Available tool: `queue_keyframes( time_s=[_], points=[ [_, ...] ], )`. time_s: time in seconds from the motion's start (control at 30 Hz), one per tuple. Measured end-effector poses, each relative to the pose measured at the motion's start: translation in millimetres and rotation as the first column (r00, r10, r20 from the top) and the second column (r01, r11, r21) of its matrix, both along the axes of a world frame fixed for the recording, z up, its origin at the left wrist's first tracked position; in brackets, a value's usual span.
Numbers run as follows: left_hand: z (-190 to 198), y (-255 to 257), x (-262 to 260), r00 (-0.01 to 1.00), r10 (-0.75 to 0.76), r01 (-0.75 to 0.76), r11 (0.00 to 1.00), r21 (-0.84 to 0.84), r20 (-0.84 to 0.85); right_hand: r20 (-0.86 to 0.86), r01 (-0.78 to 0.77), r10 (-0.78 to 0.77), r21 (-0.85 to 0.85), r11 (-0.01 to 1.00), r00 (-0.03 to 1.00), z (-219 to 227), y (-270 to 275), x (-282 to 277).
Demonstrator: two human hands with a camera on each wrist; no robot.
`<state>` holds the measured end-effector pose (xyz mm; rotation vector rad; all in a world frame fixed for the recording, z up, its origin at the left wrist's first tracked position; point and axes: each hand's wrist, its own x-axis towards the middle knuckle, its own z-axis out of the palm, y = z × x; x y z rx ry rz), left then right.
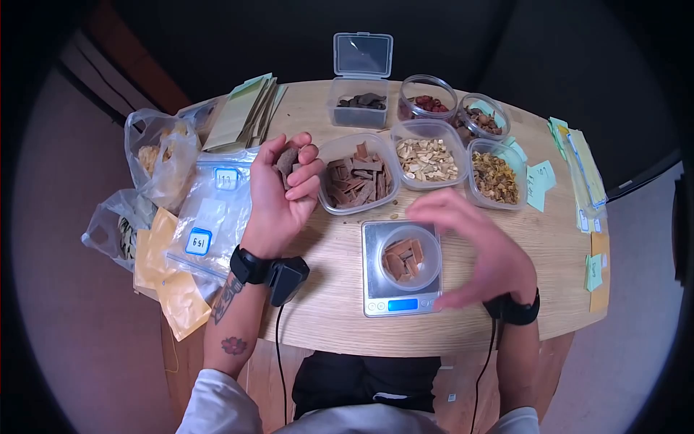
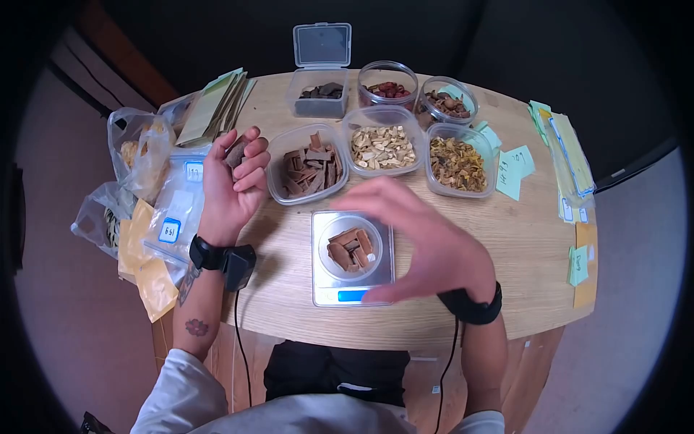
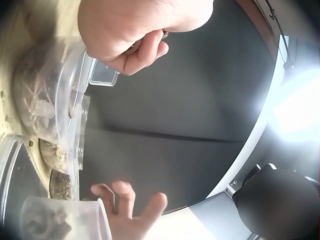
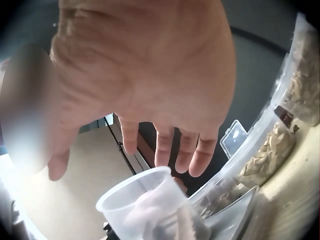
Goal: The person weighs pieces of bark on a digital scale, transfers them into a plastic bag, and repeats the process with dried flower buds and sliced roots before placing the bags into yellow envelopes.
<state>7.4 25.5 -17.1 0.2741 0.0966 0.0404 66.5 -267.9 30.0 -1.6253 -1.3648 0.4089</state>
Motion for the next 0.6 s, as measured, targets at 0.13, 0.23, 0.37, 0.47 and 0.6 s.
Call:
queue_keyframes(
  time_s=[0.13,0.23,0.37,0.47,0.6],
  points=[
    [-0.3,2.1,-0.9,1.0,-0.005,0.005,1.0,0.0,-0.009,0.04,-0.056,0.062,-0.14,0.989,0.997,-4.9,5.1,-11.9],
    [-1.1,2.5,-0.4,1.0,-0.007,0.008,1.0,0.015,-0.014,0.084,-0.016,0.03,-0.167,0.986,0.996,-12.1,7.9,-12.0],
    [-0.8,1.7,-0.4,1.0,-0.01,0.01,1.0,0.022,-0.011,0.101,0.012,0.004,-0.155,0.988,0.995,-18.0,10.5,-11.6],
    [-3.3,3.6,0.9,1.0,-0.013,0.013,0.999,0.047,-0.018,0.071,0.046,-0.039,-0.094,0.995,0.997,-14.0,10.8,-13.6],
    [-2.2,2.4,0.8,1.0,-0.013,0.013,0.999,0.045,-0.01,0.081,0.074,-0.072,-0.025,0.997,0.994,-12.8,9.8,-11.0]
  ],
)
